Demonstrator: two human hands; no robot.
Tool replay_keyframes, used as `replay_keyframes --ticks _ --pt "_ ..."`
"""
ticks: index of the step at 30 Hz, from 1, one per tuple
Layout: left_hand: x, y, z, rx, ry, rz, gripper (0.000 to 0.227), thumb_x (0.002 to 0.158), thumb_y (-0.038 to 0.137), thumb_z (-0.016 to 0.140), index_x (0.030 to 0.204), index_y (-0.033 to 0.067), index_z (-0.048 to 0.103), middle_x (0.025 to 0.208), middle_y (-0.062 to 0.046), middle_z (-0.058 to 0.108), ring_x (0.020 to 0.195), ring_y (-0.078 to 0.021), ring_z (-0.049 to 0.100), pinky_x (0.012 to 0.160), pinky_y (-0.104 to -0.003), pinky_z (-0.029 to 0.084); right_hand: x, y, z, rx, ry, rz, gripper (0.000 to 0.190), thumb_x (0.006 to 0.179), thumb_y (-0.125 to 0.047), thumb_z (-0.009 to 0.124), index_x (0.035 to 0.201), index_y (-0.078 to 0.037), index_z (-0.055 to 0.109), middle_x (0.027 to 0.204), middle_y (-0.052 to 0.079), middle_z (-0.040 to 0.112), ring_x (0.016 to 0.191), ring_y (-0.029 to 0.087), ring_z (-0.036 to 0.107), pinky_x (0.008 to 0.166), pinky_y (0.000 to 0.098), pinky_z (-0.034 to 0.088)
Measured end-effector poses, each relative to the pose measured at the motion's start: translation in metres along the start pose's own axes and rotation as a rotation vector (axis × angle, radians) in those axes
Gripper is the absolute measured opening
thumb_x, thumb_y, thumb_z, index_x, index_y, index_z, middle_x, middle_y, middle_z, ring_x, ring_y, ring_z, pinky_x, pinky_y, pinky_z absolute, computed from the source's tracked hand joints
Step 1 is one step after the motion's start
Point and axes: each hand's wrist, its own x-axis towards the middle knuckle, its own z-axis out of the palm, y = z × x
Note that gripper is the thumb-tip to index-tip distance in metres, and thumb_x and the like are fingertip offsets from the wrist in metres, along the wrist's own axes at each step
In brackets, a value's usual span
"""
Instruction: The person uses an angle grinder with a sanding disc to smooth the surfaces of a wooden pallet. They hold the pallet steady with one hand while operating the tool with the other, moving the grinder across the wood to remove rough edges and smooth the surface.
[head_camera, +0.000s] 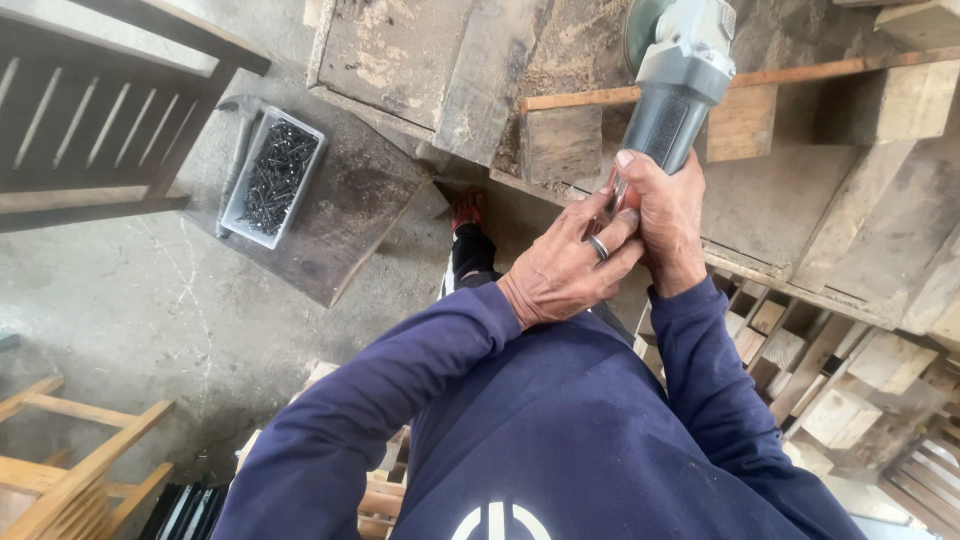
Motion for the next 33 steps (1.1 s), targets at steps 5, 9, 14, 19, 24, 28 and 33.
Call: replay_keyframes --ticks 5,9,14,19,24,28,33 --pt "-0.003 0.003 0.02 0.01 0.024 0.003 0.058 0.083 0.02 0.08 0.135 0.003 0.06 0.146 -0.02 0.047 0.142 -0.0456 0.044 0.12 -0.053 0.044 -0.002 0.006 -0.01 -0.063 0.067 0.008 0.048 0.082 -0.023 0.077 0.118 -0.001 0.055 0.087 0.003 0.061 0.064 0.01 0.057 0.057 0.0267 0.053" --pt "-0.01 0.003 0.027 -0.045 -0.045 -0.004 0.06 0.092 0.028 0.083 0.139 0.0021 0.056 0.146 -0.018 0.048 0.141 -0.0394 0.046 0.123 -0.052 0.043 -0.008 0.01 -0.023 -0.23 0.066 0.001 0.055 0.079 -0.024 0.076 0.123 -0.001 0.052 0.094 0.004 0.063 0.072 0.012 0.063 0.063 0.0289 0.057" --pt "-0.014 0.003 0.03 -0.79 0.083 -0.869 0.092 0.07 0.049 0.088 0.138 -0.0014 0.05 0.136 -0.021 0.057 0.129 -0.0334 0.059 0.112 -0.044 0.05 -0.021 0.013 -0.043 -0.545 -0.031 -0.012 0.065 0.078 -0.024 0.079 0.131 0.005 0.055 0.11 0.013 0.066 0.094 0.019 0.066 0.082 0.0337 0.057" --pt "0.02 0.016 0.06 -1.568 0.279 -1.277 0.087 0.076 0.047 0.088 0.14 0.0039 0.047 0.134 -0.021 0.062 0.126 -0.0271 0.062 0.108 -0.038 0.049 -0.044 0.012 -0.043 -0.74 -0.135 0.1 0.081 0.069 -0.026 0.077 0.137 0.006 0.044 0.115 0.019 0.065 0.103 0.028 0.069 0.085 0.0378 0.059" --pt "0.026 0.028 0.079 -1.549 0.464 -1.288 0.051 0.08 0.022 0.084 0.122 -0.0003 0.063 0.113 -0.014 0.07 0.106 -0.0239 0.067 0.095 -0.039 0.055 -0.058 0.007 -0.036 -0.808 -0.232 0.113 0.09 0.071 -0.03 0.081 0.146 0.001 0.042 0.127 0.021 0.066 0.119 0.03 0.066 0.099 0.0409 0.052" --pt "0.014 0.036 0.074 -1.647 0.44 -1.34 0.041 0.084 0.018 0.08 0.118 0.0017 0.065 0.108 -0.011 0.071 0.101 -0.0215 0.069 0.092 -0.038 0.057 -0.07 -0.001 -0.043 -0.781 -0.326 0.191 0.103 0.065 -0.025 0.076 0.156 -0.005 0.032 0.13 0.022 0.063 0.119 0.032 0.065 0.098 0.0415 0.053" --pt "0.019 0.036 0.061 -1.655 0.436 -1.41 0.038 0.083 0.018 0.08 0.113 -0.0001 0.068 0.106 -0.012 0.071 0.1 -0.0216 0.069 0.093 -0.038 0.057 -0.078 -0.01 -0.041 -0.861 -0.34 0.251 0.109 0.064 -0.027 0.076 0.159 -0.008 0.027 0.127 0.021 0.064 0.114 0.031 0.068 0.094 0.0403 0.055"
